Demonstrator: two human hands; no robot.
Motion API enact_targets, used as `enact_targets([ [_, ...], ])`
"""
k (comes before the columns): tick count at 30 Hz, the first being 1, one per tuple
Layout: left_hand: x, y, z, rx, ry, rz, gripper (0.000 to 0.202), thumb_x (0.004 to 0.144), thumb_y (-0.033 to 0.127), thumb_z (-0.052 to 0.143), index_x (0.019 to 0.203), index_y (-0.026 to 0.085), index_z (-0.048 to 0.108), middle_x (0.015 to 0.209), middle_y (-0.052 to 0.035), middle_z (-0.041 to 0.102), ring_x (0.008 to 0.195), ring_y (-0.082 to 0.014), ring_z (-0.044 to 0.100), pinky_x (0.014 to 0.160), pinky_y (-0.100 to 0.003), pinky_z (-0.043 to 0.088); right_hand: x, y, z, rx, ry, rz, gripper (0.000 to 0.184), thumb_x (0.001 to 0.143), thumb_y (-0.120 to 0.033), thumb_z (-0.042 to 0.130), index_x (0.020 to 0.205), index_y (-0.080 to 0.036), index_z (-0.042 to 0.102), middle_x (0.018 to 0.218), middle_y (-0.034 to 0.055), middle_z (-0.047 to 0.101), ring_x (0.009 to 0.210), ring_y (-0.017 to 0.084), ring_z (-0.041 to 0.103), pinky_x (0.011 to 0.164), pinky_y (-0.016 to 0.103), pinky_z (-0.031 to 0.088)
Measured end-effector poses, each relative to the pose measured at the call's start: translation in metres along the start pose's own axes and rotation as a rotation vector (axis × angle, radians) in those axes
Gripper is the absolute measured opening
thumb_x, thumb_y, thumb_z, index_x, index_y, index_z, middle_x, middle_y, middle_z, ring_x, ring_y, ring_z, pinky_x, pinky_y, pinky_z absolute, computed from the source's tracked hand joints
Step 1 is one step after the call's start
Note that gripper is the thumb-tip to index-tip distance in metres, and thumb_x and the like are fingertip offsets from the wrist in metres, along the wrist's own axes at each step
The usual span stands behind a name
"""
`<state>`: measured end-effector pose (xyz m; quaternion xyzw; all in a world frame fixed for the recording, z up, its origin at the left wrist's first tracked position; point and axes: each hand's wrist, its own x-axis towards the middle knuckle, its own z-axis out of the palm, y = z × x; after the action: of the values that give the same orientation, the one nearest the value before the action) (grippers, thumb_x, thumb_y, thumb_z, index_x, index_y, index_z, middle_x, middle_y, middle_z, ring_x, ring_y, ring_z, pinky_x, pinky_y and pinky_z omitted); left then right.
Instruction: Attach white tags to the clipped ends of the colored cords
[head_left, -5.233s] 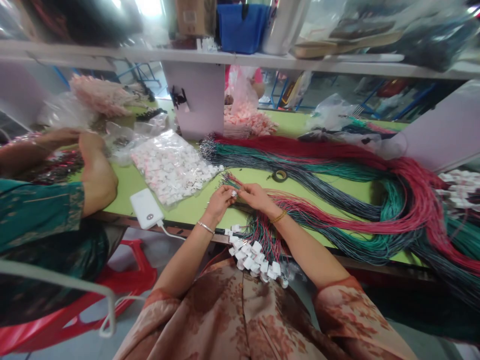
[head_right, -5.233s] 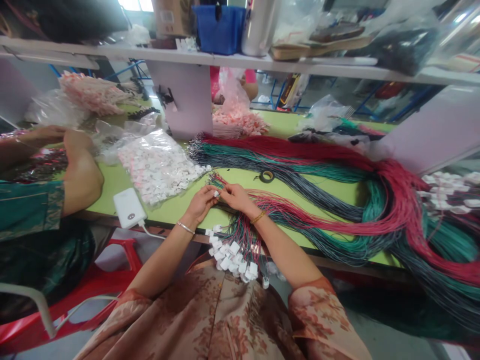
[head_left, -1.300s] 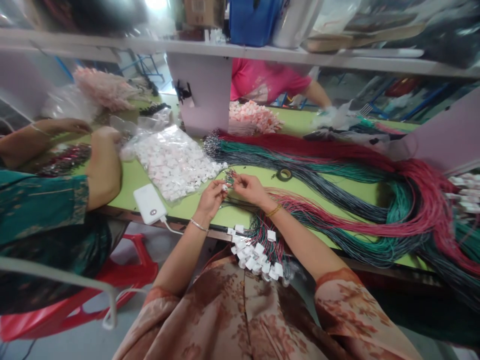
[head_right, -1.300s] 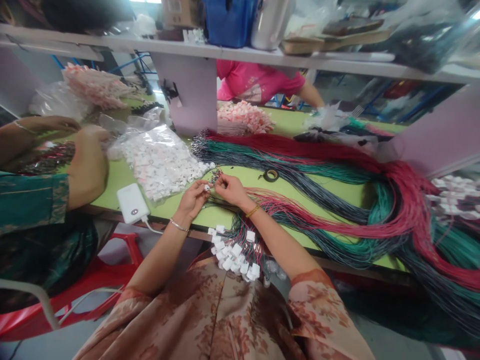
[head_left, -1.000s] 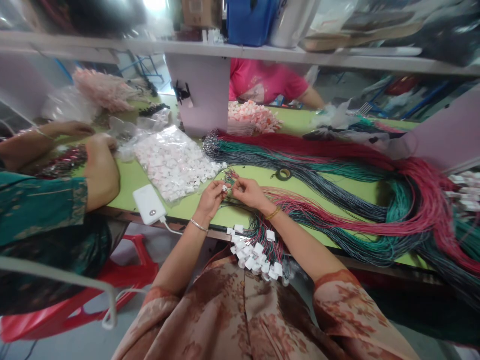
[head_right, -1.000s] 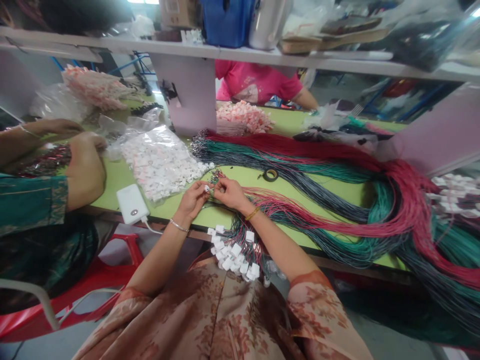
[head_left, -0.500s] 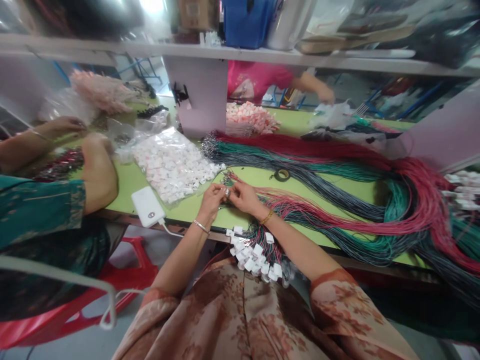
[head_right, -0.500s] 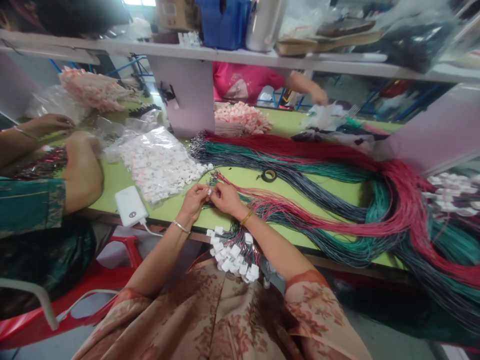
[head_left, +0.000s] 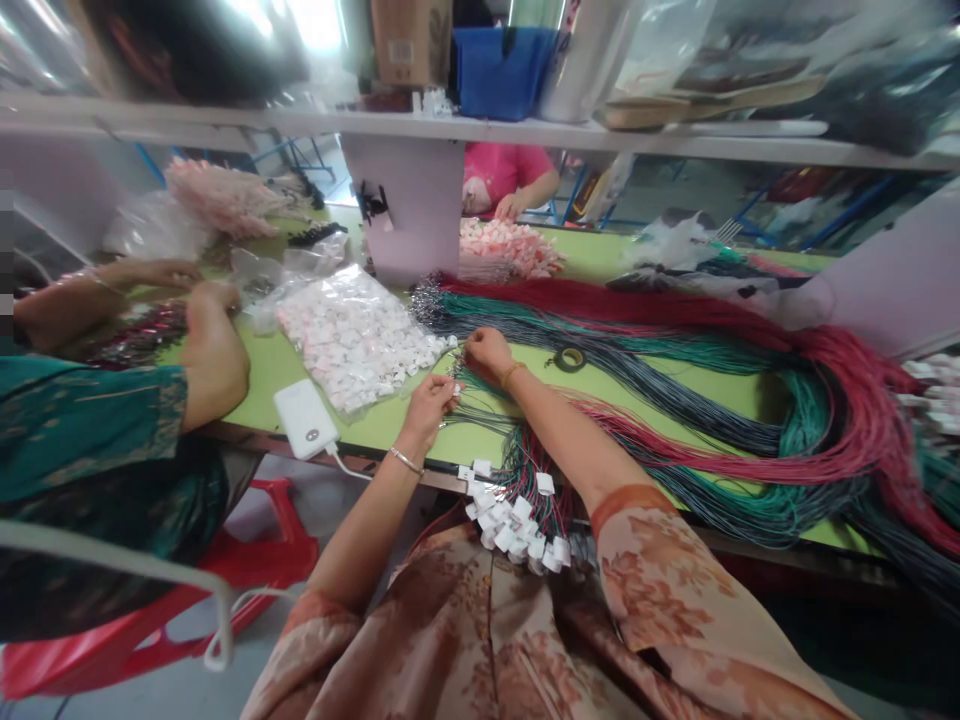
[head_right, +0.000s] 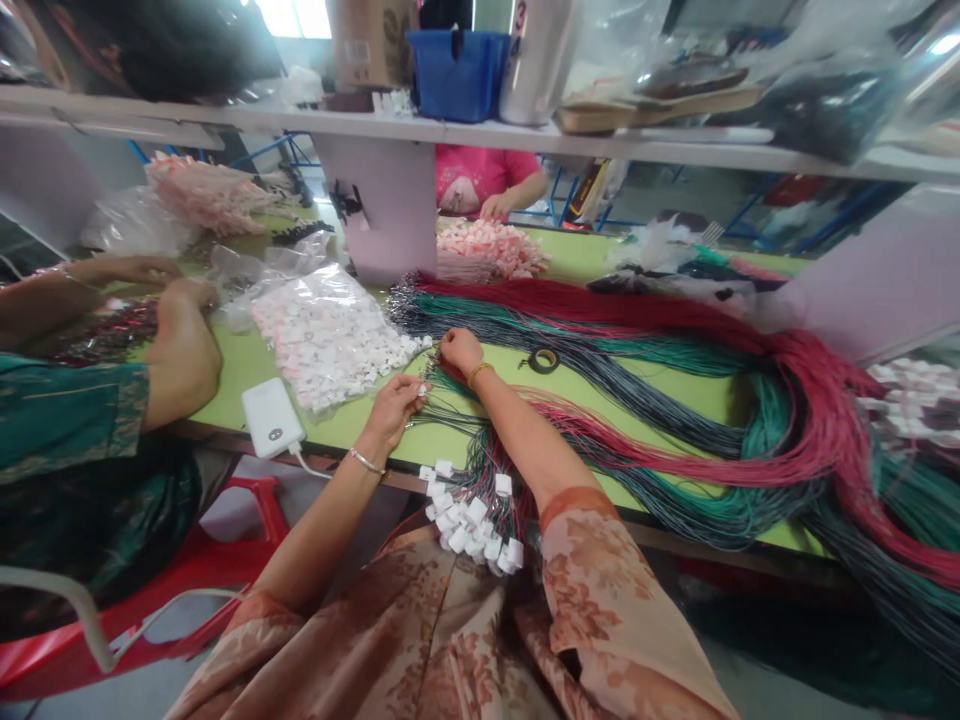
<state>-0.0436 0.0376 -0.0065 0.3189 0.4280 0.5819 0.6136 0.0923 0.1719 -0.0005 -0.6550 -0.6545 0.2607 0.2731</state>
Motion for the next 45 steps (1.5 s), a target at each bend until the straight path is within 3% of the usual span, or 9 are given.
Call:
enact_targets([
  [6, 0.001, 0.0, 0.001, -0.022, -0.04, -0.002, 0.029, 0.065, 0.026, 0.079, 0.079, 0.015, 0.057, 0.077, -0.0031, 0.068, 0.058, -0.007, 0.056, 0.055, -0.02, 0.041, -0.021, -0.003, -0.024, 0.287, 0.079, -0.19, 0.016, 0.073, -0.029, 0.051, 0.066, -0.015, 0.057, 0.063, -0.0005, 0.056, 0.061, 0.011, 0.044, 0.06, 0.024, 0.035],
  [12, 0.0, 0.0, 0.001, -0.1, -0.086, -0.023, 0.027, 0.067, 0.025, 0.078, 0.082, 0.015, 0.058, 0.084, -0.0037, 0.069, 0.062, -0.0064, 0.056, 0.06, -0.02, 0.044, -0.084, -0.004, -0.039, 0.402, -0.11, -0.26, 0.024, 0.071, -0.039, 0.056, 0.065, -0.016, 0.056, 0.058, -0.0033, 0.049, 0.056, 0.009, 0.037, 0.054, 0.023, 0.031],
  [17, 0.0, 0.0, 0.0, -0.13, -0.116, -0.039, 0.025, 0.068, 0.024, 0.079, 0.08, 0.015, 0.06, 0.086, -0.0042, 0.069, 0.064, -0.0079, 0.056, 0.062, -0.022, 0.046, -0.116, 0.002, -0.036, 0.372, -0.14, -0.25, 0.025, 0.07, -0.04, 0.057, 0.065, -0.016, 0.057, 0.052, -0.0061, 0.037, 0.052, 0.008, 0.031, 0.051, 0.022, 0.025],
  [27, -0.001, 0.0, 0.0, -0.119, -0.123, -0.038, 0.023, 0.07, 0.024, 0.078, 0.081, 0.015, 0.06, 0.086, -0.0042, 0.069, 0.063, -0.0073, 0.057, 0.062, -0.022, 0.046, -0.122, 0.003, -0.031, 0.317, -0.057, -0.303, 0.023, 0.072, -0.039, 0.055, 0.066, -0.017, 0.056, 0.053, -0.0053, 0.04, 0.051, 0.009, 0.033, 0.051, 0.023, 0.027],
  [35, -0.001, -0.004, -0.002, -0.033, -0.114, -0.05, 0.027, 0.063, 0.024, 0.083, 0.077, 0.014, 0.062, 0.062, 0.0009, 0.063, 0.054, -0.0066, 0.054, 0.054, -0.019, 0.043, -0.126, 0.006, -0.026, 0.198, -0.086, -0.446, 0.021, 0.079, -0.035, 0.054, 0.068, -0.018, 0.056, 0.06, -0.0005, 0.054, 0.055, 0.011, 0.042, 0.055, 0.024, 0.03],
  [41, -0.003, -0.001, 0.001, -0.029, -0.094, -0.025, 0.027, 0.065, 0.025, 0.082, 0.077, 0.013, 0.061, 0.073, -0.0024, 0.067, 0.055, -0.0065, 0.054, 0.055, -0.02, 0.043, -0.124, 0.011, -0.027, 0.228, -0.137, -0.42, 0.025, 0.079, -0.037, 0.052, 0.062, -0.019, 0.047, 0.054, -0.0037, 0.044, 0.053, 0.01, 0.035, 0.052, 0.024, 0.026],
  [45, -0.003, -0.002, 0.002, 0.03, -0.131, 0.003, 0.028, 0.063, 0.028, 0.083, 0.077, 0.014, 0.062, 0.065, -0.0009, 0.065, 0.053, -0.0074, 0.053, 0.054, -0.021, 0.041, -0.124, 0.011, -0.028, 0.239, -0.156, -0.392, 0.025, 0.077, -0.037, 0.053, 0.06, -0.019, 0.046, 0.054, -0.0037, 0.043, 0.053, 0.01, 0.033, 0.052, 0.024, 0.024],
])
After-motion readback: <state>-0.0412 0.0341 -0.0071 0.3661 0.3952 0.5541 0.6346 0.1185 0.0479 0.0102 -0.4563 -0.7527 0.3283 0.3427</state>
